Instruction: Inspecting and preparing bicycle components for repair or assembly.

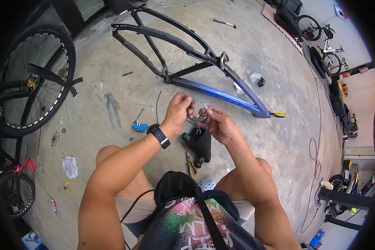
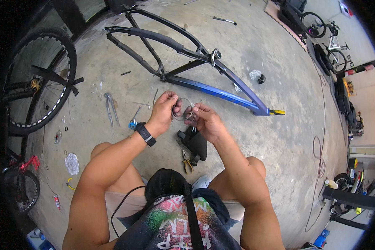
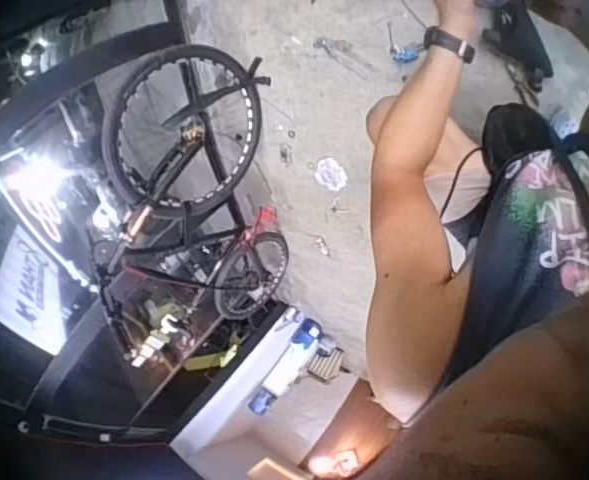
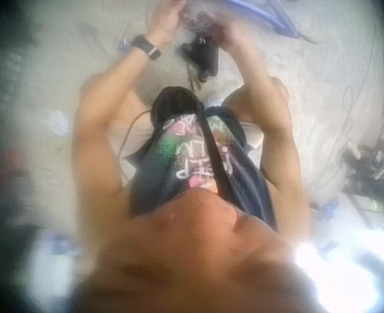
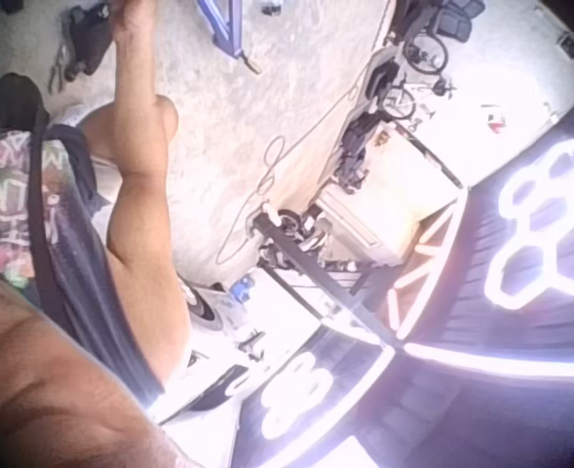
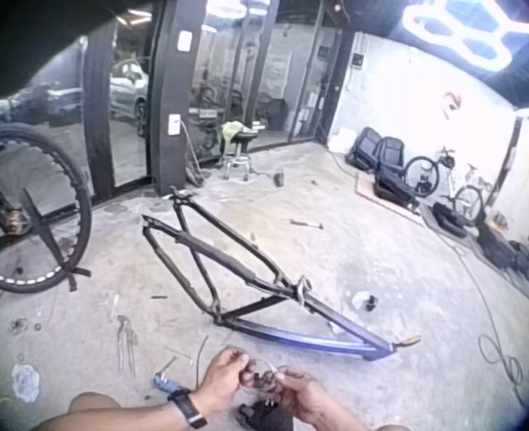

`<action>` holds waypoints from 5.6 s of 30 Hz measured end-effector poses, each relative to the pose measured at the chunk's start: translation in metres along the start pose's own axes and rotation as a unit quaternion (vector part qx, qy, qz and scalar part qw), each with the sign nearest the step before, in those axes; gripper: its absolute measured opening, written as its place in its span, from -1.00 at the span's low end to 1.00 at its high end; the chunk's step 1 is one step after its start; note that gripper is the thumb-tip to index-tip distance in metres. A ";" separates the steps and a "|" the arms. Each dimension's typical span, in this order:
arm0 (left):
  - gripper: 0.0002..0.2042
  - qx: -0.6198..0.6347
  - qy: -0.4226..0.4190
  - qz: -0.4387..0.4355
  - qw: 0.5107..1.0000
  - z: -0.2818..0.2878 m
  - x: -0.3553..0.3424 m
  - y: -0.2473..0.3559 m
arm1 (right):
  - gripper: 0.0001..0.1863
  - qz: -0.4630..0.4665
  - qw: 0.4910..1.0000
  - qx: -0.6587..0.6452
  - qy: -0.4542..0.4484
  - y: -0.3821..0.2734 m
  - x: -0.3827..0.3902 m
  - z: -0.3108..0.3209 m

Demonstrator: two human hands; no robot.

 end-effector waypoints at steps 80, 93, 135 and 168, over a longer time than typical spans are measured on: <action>-0.71 -0.701 -0.048 -0.252 0.665 -0.012 -0.011 0.010 | -0.82 0.039 0.971 0.229 0.064 0.007 -0.023 0.028; -0.69 -0.667 -0.073 -0.215 0.710 0.007 -0.002 0.023 | -0.84 0.074 0.956 0.282 0.039 0.014 -0.029 0.020; -0.90 -0.674 -0.021 -0.263 0.690 0.044 0.003 0.051 | -0.71 0.252 0.848 0.448 0.130 -0.030 0.034 -0.007; -0.89 -0.726 -0.064 -0.149 0.668 0.025 -0.020 0.006 | -0.74 0.249 0.939 0.160 0.177 -0.084 0.067 0.042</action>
Point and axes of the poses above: each hand's wrist, its own x-axis away from the middle knuckle, its own z-axis out of the back of the hand, y = z × x, the point moved 1 cm from there along -x, towards the middle knuckle, and after that the axes turned 8 degrees about y, right-handed, at the moved point
